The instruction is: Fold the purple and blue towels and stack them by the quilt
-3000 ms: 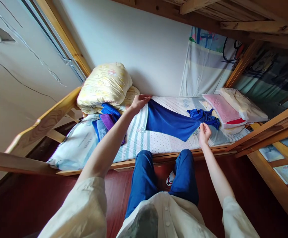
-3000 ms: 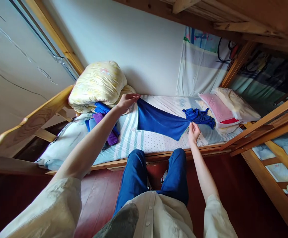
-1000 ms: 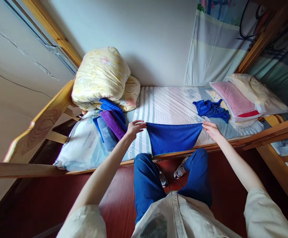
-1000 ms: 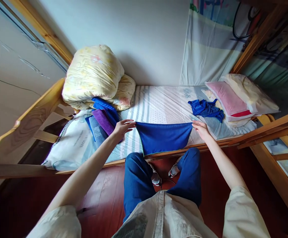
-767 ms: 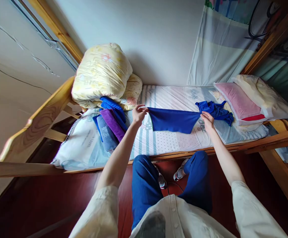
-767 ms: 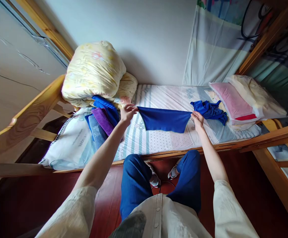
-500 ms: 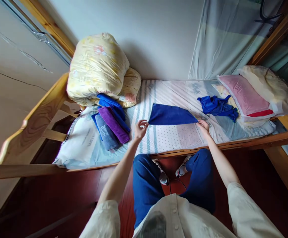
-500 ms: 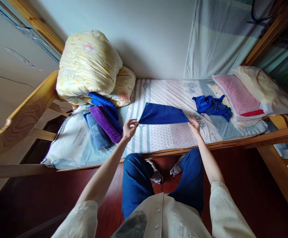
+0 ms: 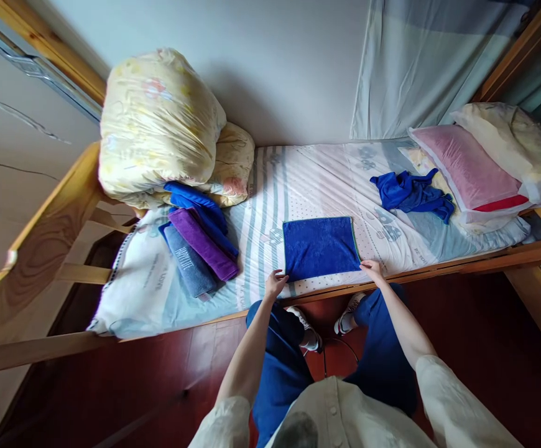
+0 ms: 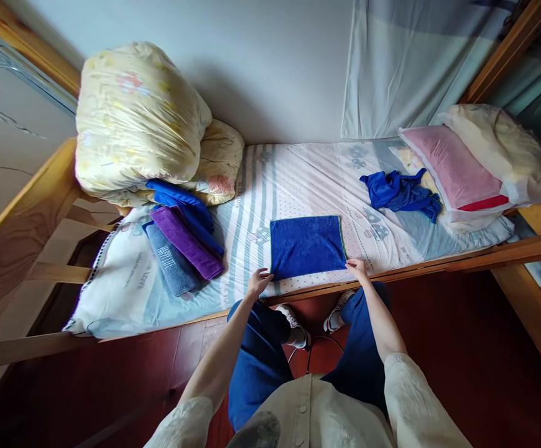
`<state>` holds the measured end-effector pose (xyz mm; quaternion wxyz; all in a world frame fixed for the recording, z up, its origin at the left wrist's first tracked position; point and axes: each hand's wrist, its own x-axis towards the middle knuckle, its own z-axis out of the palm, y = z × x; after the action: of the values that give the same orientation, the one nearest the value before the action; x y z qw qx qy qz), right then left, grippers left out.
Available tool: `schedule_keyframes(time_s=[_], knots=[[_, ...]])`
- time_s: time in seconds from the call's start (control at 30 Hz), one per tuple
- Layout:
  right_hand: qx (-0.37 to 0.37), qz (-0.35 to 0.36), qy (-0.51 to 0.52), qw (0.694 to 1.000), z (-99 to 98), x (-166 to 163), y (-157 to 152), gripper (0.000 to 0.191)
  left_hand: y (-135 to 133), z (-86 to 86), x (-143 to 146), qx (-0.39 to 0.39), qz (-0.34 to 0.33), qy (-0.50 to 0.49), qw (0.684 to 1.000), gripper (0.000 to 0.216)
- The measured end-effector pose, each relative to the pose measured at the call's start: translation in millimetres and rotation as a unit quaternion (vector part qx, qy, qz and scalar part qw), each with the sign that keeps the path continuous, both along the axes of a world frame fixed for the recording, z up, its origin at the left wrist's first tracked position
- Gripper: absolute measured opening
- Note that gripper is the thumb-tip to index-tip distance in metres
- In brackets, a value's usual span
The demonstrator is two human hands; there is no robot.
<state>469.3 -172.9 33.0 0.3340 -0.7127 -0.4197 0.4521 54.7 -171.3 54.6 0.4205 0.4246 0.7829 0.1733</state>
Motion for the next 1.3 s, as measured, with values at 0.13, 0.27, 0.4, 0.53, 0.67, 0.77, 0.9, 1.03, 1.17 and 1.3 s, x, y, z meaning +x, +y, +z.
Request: schedule_keyframes(time_s=[0.13,0.27,0.4,0.53,0.67,0.77,0.9,1.03,1.17,1.3], knots=[[-0.028,-0.004,-0.003,1.000,-1.8,3.1,2.2,0.023,-1.9,-10.3,-12.1,0.002,0.015,-0.017,1.000,0.032],[-0.053,-0.015,-0.032,0.998,1.3,11.0,0.2,0.019,-6.7,-17.6,-26.7,-0.001,0.015,-0.016,1.000,0.034],[-0.088,-0.005,-0.058,0.994,7.2,13.6,-3.7,0.018,-6.5,-22.6,-34.2,-0.025,-0.005,0.003,1.000,0.029],[-0.121,0.023,-0.057,0.991,17.1,7.4,-7.2,0.016,-3.0,-24.8,-31.0,-0.045,-0.052,0.015,0.998,0.030],[-0.147,0.046,-0.047,0.987,29.8,2.9,-4.8,0.012,1.3,-22.5,-27.2,-0.052,-0.103,0.013,0.993,0.036],[-0.172,0.061,-0.051,0.982,37.2,4.2,-1.6,0.016,4.4,-19.8,-29.2,-0.067,-0.136,0.022,0.988,0.033],[-0.208,0.089,-0.068,0.972,42.9,8.3,-2.5,0.032,6.5,-15.6,-41.2,-0.099,-0.182,0.041,0.977,0.029],[-0.255,0.142,-0.050,0.955,47.0,7.6,-6.0,0.043,4.8,-10.0,-54.7,-0.150,-0.228,0.046,0.961,0.030],[-0.279,0.176,-0.013,0.944,48.4,3.7,-1.1,0.047,3.3,-7.2,-58.6,-0.183,-0.249,0.021,0.951,0.031],[-0.267,0.172,0.015,0.948,44.1,3.9,13.4,0.042,7.9,-8.9,-60.6,-0.177,-0.218,-0.026,0.959,0.038]])
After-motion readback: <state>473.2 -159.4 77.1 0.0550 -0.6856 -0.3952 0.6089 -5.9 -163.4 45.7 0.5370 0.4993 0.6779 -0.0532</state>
